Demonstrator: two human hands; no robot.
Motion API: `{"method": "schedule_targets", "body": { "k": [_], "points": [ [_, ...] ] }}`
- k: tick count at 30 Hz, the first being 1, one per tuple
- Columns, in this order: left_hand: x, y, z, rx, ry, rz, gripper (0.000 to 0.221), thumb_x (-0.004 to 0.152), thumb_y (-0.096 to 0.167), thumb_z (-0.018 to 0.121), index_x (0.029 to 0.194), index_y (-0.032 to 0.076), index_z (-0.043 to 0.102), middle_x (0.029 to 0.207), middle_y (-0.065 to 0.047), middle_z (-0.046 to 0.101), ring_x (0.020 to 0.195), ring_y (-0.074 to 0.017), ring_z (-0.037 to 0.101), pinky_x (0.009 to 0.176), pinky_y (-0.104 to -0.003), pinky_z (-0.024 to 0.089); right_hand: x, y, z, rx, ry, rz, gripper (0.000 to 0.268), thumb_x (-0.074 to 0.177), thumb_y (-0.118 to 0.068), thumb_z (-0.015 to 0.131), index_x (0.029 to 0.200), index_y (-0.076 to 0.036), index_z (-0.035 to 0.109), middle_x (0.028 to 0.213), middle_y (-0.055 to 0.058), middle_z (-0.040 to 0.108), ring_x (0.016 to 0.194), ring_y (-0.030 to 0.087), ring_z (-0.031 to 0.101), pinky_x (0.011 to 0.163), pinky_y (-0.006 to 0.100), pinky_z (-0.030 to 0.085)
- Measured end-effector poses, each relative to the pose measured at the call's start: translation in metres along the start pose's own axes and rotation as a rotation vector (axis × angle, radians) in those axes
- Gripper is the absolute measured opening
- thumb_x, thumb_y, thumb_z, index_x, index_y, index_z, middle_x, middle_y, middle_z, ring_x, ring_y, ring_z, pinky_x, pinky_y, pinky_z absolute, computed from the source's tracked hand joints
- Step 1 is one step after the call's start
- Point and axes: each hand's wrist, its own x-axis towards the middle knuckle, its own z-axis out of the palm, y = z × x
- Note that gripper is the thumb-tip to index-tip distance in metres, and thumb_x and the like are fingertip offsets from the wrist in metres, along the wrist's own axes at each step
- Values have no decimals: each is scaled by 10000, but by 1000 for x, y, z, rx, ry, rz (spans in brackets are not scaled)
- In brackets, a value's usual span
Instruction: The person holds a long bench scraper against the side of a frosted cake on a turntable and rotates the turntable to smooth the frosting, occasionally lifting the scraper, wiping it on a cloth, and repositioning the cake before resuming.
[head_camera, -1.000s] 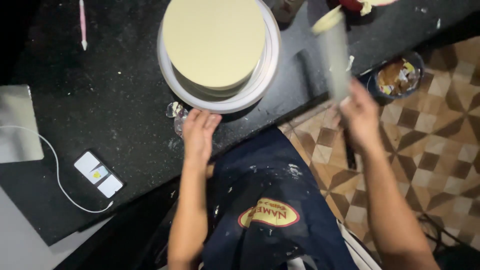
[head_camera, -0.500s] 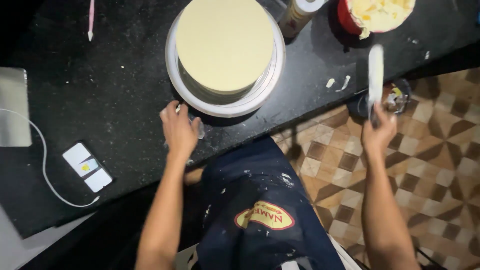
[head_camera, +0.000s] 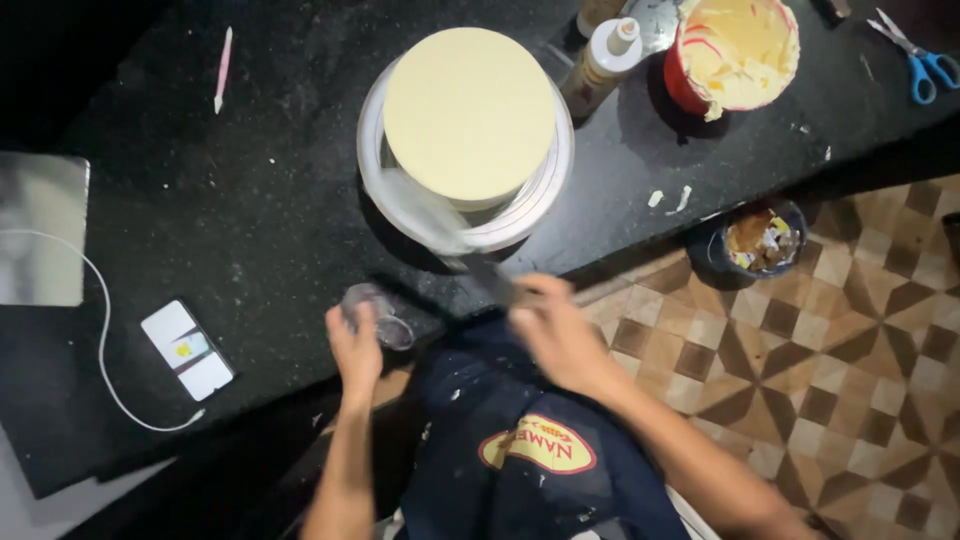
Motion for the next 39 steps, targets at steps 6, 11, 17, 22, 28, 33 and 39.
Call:
{"method": "schedule_targets", "body": {
  "k": [6, 11, 17, 22, 28, 33, 39],
  "points": [
    [-36, 70, -3, -1281, -54, -90, 521, 937, 48, 587, 1393, 194, 380, 1331, -51, 554, 1180, -171, 597, 1007, -370, 508, 80, -27, 119, -97, -269, -188, 508, 901, -39, 556, 1365, -65, 350, 864, 318, 679, 823, 515, 674, 689, 598, 512],
    [2, 30, 13, -1125, 248, 58, 514, 871, -141, 677, 1288, 59, 453, 1246, -126, 604, 1119, -233, 642, 986, -393, 551, 79, -15, 115, -95, -408, -182, 395, 979, -94, 597, 1287, -66, 352, 831, 304, 678, 818, 518, 665, 672, 610, 492],
    [56, 14, 6, -1318, 286, -89, 500, 880, -116, 689, 1305, 53, 488, 1177, -120, 661, 1036, -265, 682, 898, -422, 599, 24, -28, 12, -184, -529, -67, 348, 962, -127, 611, 1278, -100, 468, 858, 247, 699, 857, 431, 710, 716, 516, 529],
    [66, 35, -3, -1304, 41, -141, 339, 937, 109, 634, 1258, 116, 524, 1131, -131, 677, 969, -341, 661, 801, -460, 538, -45, -3, -64, -166, -462, 45, 461, 930, -202, 633, 1377, -139, 537, 1035, 157, 761, 930, 311, 762, 803, 415, 563],
    [50, 61, -4, 403, 301, 455, 184, 837, 102, 709, 977, 12, 631, 1130, -235, 607, 1103, -429, 567, 980, -464, 428, -96, 42, -82, -98, -204, 183, 222, 956, -231, 674, 1106, -73, 717, 1000, 65, 739, 914, 160, 723, 722, 300, 591],
    [39, 40, 28, 241, 132, 766, 131, 921, 58, 735, 1048, 42, 711, 1091, -157, 672, 1045, -366, 609, 931, -443, 495, -107, 43, -75, 350, 47, 310, 519, 911, -216, 644, 1390, -31, 567, 1062, 82, 773, 741, 120, 583, 627, 272, 504],
    [128, 102, 37, -635, -36, 136, 370, 1052, 301, 517, 1329, 92, 643, 1073, -28, 667, 910, -162, 556, 771, -324, 454, -85, 7, -101, 739, 208, 92, 557, 1068, -371, 547, 1341, 113, 589, 1071, 166, 671, 880, 188, 583, 755, 311, 484]
  ]
}}
